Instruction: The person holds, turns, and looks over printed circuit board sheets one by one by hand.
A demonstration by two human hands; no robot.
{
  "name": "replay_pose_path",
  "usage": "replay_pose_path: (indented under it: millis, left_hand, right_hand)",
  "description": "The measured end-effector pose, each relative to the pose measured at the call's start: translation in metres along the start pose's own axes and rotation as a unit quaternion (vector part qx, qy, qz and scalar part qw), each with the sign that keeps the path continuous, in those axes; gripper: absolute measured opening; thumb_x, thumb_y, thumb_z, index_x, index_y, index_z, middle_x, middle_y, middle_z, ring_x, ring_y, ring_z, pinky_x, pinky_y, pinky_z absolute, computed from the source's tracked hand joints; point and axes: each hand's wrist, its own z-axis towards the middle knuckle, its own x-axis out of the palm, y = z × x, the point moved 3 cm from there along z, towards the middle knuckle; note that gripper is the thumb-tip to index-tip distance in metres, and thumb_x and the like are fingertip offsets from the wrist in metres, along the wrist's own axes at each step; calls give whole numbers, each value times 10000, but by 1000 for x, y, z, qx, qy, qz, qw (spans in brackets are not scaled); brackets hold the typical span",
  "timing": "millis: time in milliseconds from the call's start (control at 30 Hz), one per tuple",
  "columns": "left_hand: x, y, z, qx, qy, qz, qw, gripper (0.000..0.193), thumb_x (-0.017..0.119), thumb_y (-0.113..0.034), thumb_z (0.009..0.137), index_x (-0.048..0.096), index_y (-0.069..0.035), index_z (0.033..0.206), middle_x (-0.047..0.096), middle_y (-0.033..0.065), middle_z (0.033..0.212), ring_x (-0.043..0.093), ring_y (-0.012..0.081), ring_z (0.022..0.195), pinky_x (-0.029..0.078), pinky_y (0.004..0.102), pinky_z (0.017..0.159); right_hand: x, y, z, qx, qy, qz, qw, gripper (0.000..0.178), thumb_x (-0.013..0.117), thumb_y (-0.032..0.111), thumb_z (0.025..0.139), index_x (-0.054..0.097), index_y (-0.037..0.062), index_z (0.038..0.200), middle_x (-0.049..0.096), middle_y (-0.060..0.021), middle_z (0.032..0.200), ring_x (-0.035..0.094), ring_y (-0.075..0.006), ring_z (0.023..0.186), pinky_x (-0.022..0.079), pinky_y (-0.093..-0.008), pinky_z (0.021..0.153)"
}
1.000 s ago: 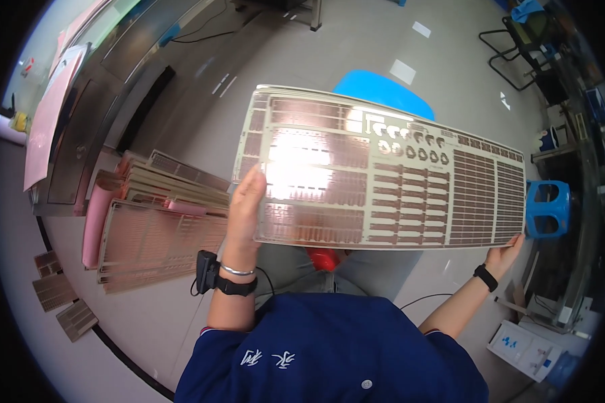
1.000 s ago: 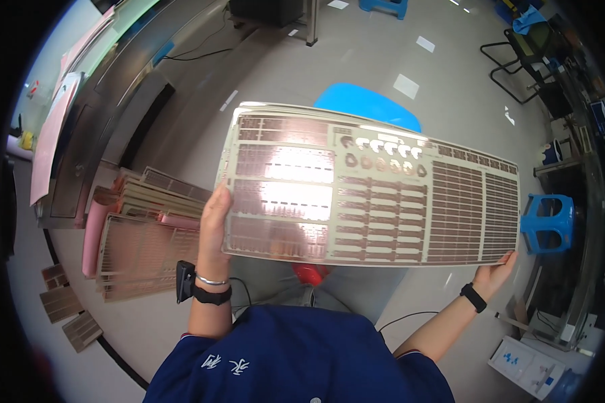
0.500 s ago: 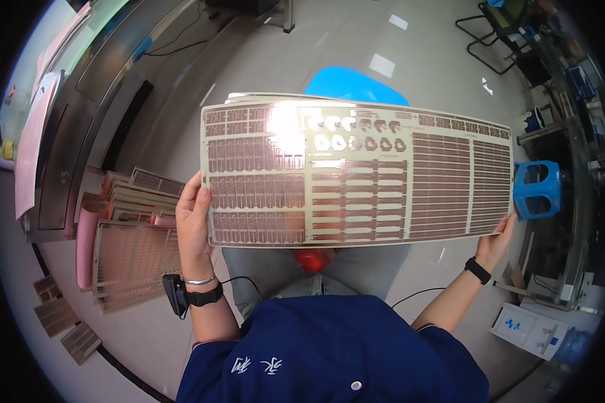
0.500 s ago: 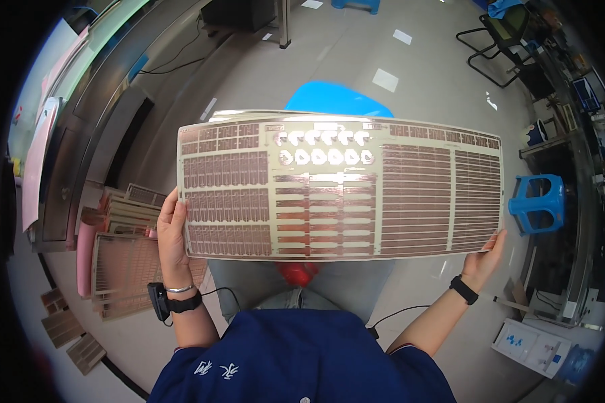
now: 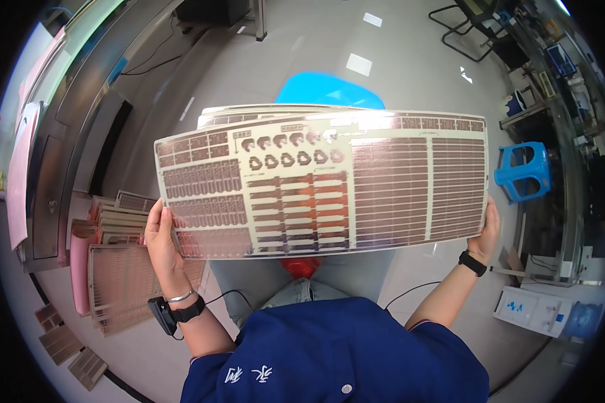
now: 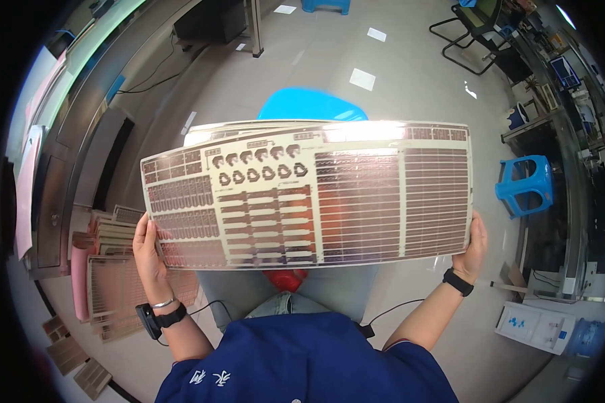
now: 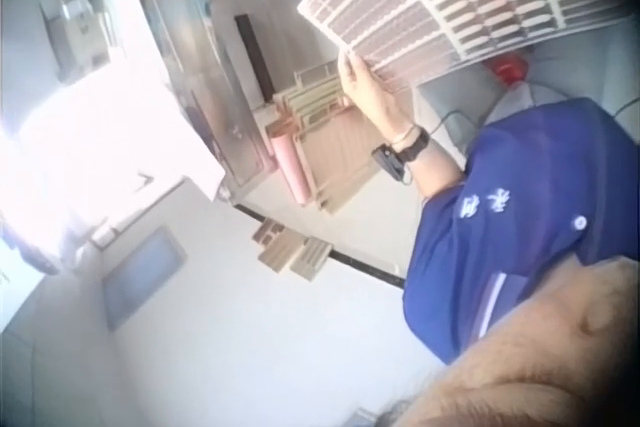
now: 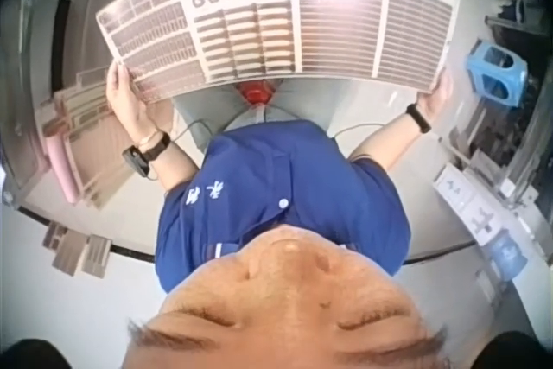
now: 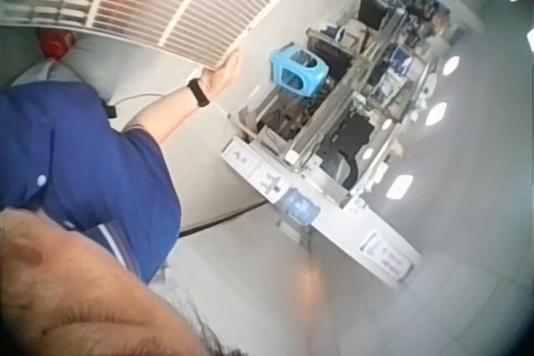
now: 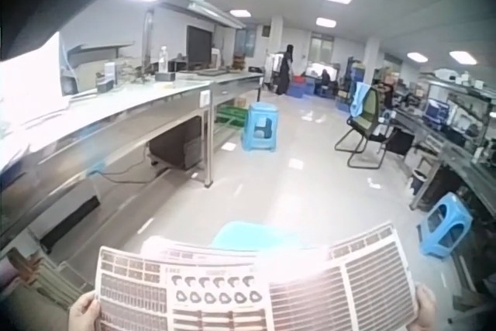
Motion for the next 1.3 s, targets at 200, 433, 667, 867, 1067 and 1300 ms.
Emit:
replay_pose_path:
  millis: [200,433,667,867,1067,1300]
  left_hand:
    - [2,-7,-3,18,-59,19,998,250,512,-95,906,563,13,1126,622,45,978,573,88,857,457,217,756]
    - [-1,-8,0,41,-34,33,998,255,499,-102,912,550,25,1128,614,48,999,563,88,869,452,216,762]
    - [-1,-4,1,48,-33,50,997,231,475,-119,929,548,18,1100,600,57,1031,550,101,909,438,238,811]
    - [2,-6,1,45,-29,78,996,223,456,-104,934,537,23,1099,598,58,1012,551,102,896,444,238,805]
    - [2,-7,-2,26,9,63,998,222,462,-105,932,536,28,1094,596,55,994,542,93,875,443,222,778]
    - [11,-14,-4,37,-13,72,997,248,481,-130,928,535,29,1111,596,57,1008,542,94,890,443,223,771]
  right_hand:
    - [15,8,-4,7,-32,-57,998,351,437,253,940,517,-46,1105,615,-102,959,589,-138,841,469,-248,752]
    - [22,14,-2,-3,8,-66,998,375,446,259,937,507,-60,1124,614,-111,997,592,-142,865,469,-254,767]
    - [19,26,2,15,26,-55,998,369,480,226,925,519,-75,1134,615,-100,1006,579,-134,888,450,-249,794]
    - [28,34,6,10,29,-82,996,350,471,205,929,528,-71,1137,614,-99,1015,576,-131,891,448,-247,792]
    - [33,33,13,8,32,-113,993,346,466,200,933,537,-64,1144,616,-91,1011,570,-121,892,444,-242,794]
    - [29,27,14,12,17,-190,982,342,470,201,932,546,-55,1144,624,-82,984,571,-118,878,442,-232,780]
